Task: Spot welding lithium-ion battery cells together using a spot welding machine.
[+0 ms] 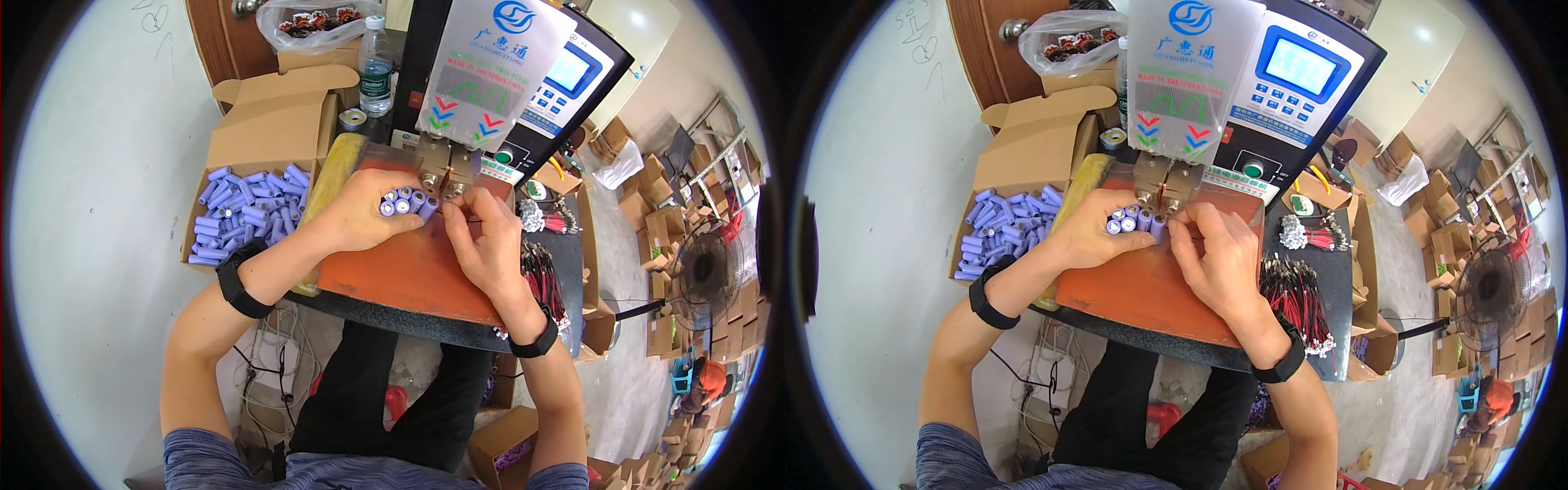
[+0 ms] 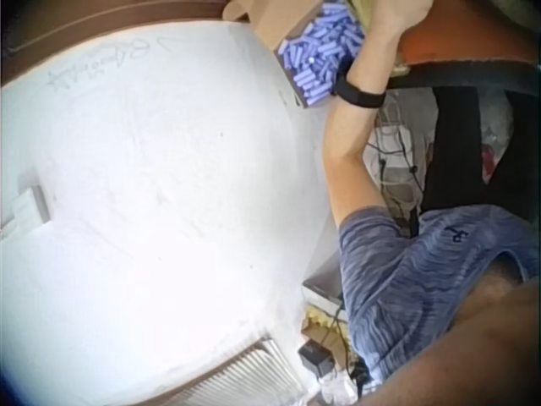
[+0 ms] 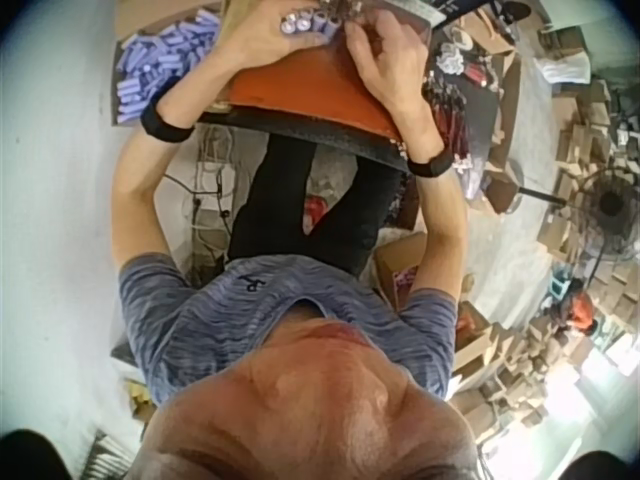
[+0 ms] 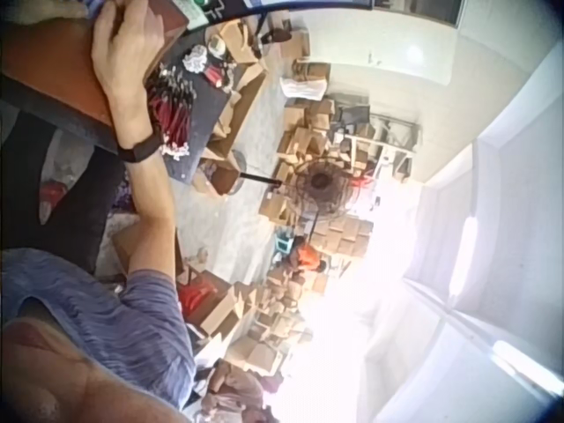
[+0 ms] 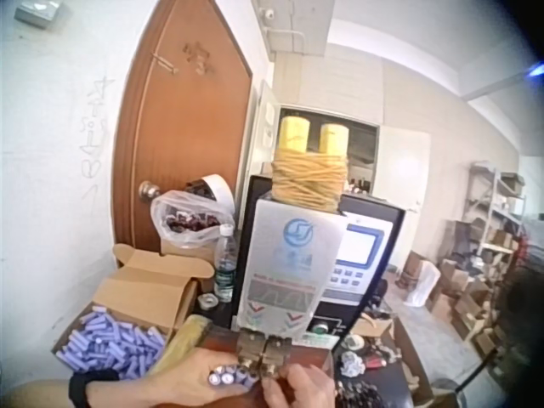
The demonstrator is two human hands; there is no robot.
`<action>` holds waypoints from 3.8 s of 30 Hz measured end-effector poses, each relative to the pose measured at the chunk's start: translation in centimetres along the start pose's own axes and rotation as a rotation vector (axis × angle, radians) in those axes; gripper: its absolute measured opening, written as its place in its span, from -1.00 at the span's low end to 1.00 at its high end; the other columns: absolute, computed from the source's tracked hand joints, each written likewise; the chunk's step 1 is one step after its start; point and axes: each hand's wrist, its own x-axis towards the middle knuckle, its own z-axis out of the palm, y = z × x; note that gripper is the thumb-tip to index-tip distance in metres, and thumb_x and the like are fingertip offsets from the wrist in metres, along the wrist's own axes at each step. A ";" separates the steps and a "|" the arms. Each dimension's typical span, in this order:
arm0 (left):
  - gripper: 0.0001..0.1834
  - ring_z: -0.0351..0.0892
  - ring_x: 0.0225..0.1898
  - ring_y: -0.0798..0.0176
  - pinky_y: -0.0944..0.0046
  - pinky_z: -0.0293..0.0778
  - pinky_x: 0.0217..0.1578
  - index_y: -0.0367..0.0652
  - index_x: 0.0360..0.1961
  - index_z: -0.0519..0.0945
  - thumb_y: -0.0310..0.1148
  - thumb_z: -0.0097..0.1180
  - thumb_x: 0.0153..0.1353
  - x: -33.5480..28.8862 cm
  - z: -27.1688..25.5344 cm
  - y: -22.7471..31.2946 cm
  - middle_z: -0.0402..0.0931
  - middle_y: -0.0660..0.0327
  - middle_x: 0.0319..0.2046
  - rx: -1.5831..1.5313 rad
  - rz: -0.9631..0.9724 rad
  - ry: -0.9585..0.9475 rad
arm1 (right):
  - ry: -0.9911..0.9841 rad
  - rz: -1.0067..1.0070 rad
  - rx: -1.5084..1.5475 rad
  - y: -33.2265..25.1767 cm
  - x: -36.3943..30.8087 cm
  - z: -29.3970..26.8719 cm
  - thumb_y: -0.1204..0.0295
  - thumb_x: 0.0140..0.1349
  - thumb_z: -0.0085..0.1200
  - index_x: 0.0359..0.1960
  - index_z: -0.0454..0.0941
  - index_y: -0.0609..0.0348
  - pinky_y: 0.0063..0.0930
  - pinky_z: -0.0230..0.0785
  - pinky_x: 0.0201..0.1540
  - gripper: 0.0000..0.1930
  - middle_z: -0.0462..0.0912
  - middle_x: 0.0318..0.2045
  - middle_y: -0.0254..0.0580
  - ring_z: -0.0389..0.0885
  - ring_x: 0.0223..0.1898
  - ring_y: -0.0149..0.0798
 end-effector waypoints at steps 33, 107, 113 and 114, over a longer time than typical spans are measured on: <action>-0.71 0.43 -0.45 0.43 0.38 0.37 -0.38 -0.24 -0.17 0.55 -0.51 0.20 0.03 0.1 0.0 1.6 0.51 0.27 -0.47 0.115 -0.067 -0.063 | 0.235 1.164 -0.623 32.0 3.4 -15.5 0.01 0.08 0.07 -0.18 0.56 0.29 -0.21 0.36 0.04 -0.48 0.57 -0.11 0.18 0.53 0.00 0.05; -0.82 0.39 -0.46 0.49 0.42 0.32 -0.44 -0.25 -0.30 0.59 -0.47 0.24 0.03 -0.3 -0.2 -0.4 0.48 0.31 -0.48 0.096 -0.042 -0.048 | 0.042 0.860 -0.842 20.8 1.3 -3.9 -0.08 -0.12 0.26 0.29 -0.08 0.10 0.07 0.17 0.06 0.03 0.26 0.06 0.06 0.25 0.15 0.03; -0.81 0.39 -0.47 0.46 0.40 0.32 -0.43 -0.25 -0.29 0.59 -0.47 0.24 0.03 -0.2 -0.2 0.2 0.48 0.28 -0.48 0.114 -0.029 -0.065 | 0.236 0.323 -0.415 14.0 -1.6 -6.7 0.34 -0.03 0.22 0.04 0.27 0.26 -0.07 0.24 0.02 -0.41 0.36 -0.01 0.14 0.32 0.06 0.12; -0.81 0.40 -0.46 0.46 0.40 0.33 -0.43 -0.25 -0.29 0.59 -0.48 0.24 0.03 -0.5 -0.5 0.2 0.48 0.28 -0.48 0.151 -0.034 -0.079 | 0.205 0.195 -0.294 10.1 -1.9 -7.1 0.45 -0.05 0.16 -0.07 0.34 0.27 -0.15 0.30 -0.05 -0.54 0.41 -0.07 0.13 0.39 -0.04 0.08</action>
